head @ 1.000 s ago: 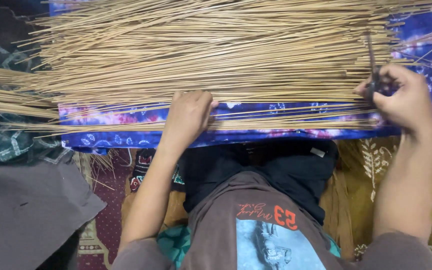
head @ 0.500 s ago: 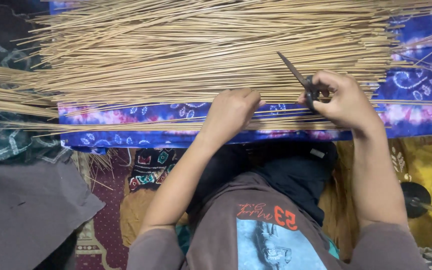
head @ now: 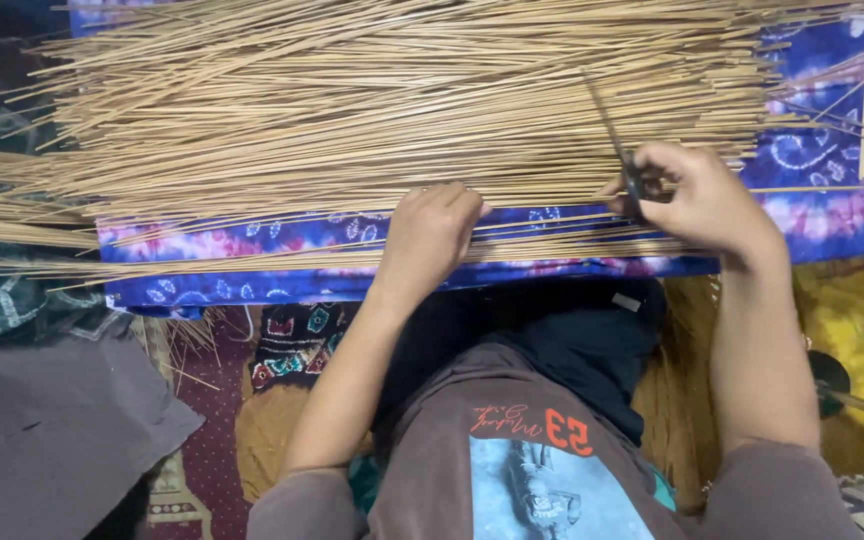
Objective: Arranging and trimming thin wooden sticks into a bundle on a patterned surface.
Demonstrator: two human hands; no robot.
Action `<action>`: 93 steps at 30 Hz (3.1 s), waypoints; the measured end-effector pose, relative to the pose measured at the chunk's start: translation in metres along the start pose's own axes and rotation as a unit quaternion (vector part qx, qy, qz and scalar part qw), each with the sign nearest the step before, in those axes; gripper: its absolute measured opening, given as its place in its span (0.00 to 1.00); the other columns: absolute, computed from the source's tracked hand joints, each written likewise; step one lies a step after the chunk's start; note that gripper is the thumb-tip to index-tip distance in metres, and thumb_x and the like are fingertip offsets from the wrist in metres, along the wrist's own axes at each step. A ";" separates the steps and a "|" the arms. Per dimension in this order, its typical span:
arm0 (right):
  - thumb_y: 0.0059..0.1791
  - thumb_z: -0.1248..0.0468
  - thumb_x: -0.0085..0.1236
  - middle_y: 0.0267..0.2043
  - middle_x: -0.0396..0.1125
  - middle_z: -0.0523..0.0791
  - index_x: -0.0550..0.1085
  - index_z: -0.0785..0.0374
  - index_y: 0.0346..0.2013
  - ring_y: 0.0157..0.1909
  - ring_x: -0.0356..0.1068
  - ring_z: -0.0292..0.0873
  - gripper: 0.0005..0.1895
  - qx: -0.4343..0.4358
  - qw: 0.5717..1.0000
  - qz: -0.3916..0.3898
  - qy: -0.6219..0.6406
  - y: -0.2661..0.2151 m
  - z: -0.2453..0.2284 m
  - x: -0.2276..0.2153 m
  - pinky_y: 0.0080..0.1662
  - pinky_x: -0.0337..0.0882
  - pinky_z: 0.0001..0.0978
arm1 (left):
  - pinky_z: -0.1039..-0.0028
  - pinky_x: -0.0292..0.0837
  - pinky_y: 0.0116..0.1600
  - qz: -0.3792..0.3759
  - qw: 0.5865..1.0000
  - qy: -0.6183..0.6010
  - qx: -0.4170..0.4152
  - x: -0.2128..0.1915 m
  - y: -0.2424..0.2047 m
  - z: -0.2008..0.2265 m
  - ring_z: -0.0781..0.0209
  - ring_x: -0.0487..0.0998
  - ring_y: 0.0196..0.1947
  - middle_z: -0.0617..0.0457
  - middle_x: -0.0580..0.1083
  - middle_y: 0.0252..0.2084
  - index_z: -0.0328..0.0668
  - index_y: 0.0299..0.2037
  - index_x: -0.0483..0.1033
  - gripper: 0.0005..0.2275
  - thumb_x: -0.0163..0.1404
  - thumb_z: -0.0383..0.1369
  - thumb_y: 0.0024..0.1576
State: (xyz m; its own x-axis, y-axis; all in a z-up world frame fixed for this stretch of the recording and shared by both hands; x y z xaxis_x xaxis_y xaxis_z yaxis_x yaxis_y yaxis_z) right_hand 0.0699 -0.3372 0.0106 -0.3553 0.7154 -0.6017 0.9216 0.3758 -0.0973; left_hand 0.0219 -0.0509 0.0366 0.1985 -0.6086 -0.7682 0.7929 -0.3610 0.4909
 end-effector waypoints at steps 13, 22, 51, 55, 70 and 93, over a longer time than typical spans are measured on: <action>0.40 0.78 0.58 0.32 0.72 0.44 0.78 0.66 0.37 0.29 0.63 0.39 0.12 0.040 0.999 0.009 -0.031 0.010 -0.012 -0.004 0.32 0.60 0.31 | 0.65 0.66 0.44 -0.034 0.998 -0.003 -0.062 -0.016 -0.016 -0.021 0.53 0.73 0.31 0.52 0.73 0.29 0.37 0.33 0.74 0.05 0.56 0.28 0.58; 0.39 0.79 0.56 0.34 0.75 0.44 0.77 0.66 0.35 0.27 0.66 0.40 0.13 0.037 0.997 -0.014 -0.067 0.019 0.011 0.008 0.30 0.62 0.31 | 0.67 0.61 0.48 -0.038 0.995 -0.006 -0.093 -0.015 -0.032 -0.035 0.54 0.74 0.36 0.53 0.74 0.33 0.40 0.36 0.76 0.03 0.53 0.29 0.59; 0.53 0.35 0.43 0.11 0.68 0.47 0.73 0.64 0.29 0.16 0.60 0.37 0.33 0.049 0.910 -0.139 0.387 -0.130 -0.004 0.185 0.23 0.57 0.27 | 0.68 0.71 0.37 0.001 0.996 -0.030 -0.083 -0.004 -0.034 -0.050 0.52 0.77 0.27 0.54 0.68 0.21 0.46 0.27 0.75 0.10 0.56 0.37 0.59; 0.55 0.41 0.42 0.11 0.68 0.47 0.72 0.63 0.29 0.15 0.61 0.37 0.28 0.052 0.916 -0.109 0.383 -0.107 -0.020 0.197 0.23 0.58 0.27 | 0.67 0.71 0.38 -0.007 0.997 -0.042 -0.068 -0.001 -0.031 -0.045 0.51 0.77 0.28 0.54 0.68 0.22 0.46 0.28 0.74 0.10 0.56 0.38 0.59; 0.58 0.52 0.46 0.11 0.64 0.45 0.72 0.62 0.26 0.16 0.66 0.40 0.22 0.033 0.924 -0.042 0.378 -0.059 -0.035 0.208 0.28 0.61 0.28 | 0.67 0.70 0.35 -0.005 0.996 -0.033 -0.085 -0.005 -0.034 -0.040 0.52 0.77 0.25 0.55 0.67 0.19 0.46 0.26 0.74 0.11 0.55 0.39 0.60; 0.58 0.56 0.50 0.05 0.59 0.44 0.70 0.62 0.20 0.10 0.59 0.38 0.23 0.070 0.940 0.014 0.333 -0.062 -0.037 0.205 0.22 0.58 0.25 | 0.66 0.68 0.35 -0.022 0.994 -0.045 -0.094 -0.017 -0.037 -0.033 0.50 0.77 0.26 0.53 0.68 0.19 0.46 0.25 0.74 0.11 0.56 0.37 0.57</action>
State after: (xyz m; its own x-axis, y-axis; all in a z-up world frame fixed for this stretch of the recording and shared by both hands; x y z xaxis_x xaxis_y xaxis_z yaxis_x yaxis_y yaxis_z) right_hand -0.0659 -0.1919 -0.0772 -0.3062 0.9518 0.0198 0.9271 0.3028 -0.2209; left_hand 0.0086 -0.0042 0.0179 0.1157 -0.6591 -0.7431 0.8946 -0.2560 0.3663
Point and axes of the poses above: each hand's wrist, its own y-axis towards the middle knuckle, its own x-axis out of the palm, z = x × y, the point moved 4 cm from there along y, towards the middle knuckle
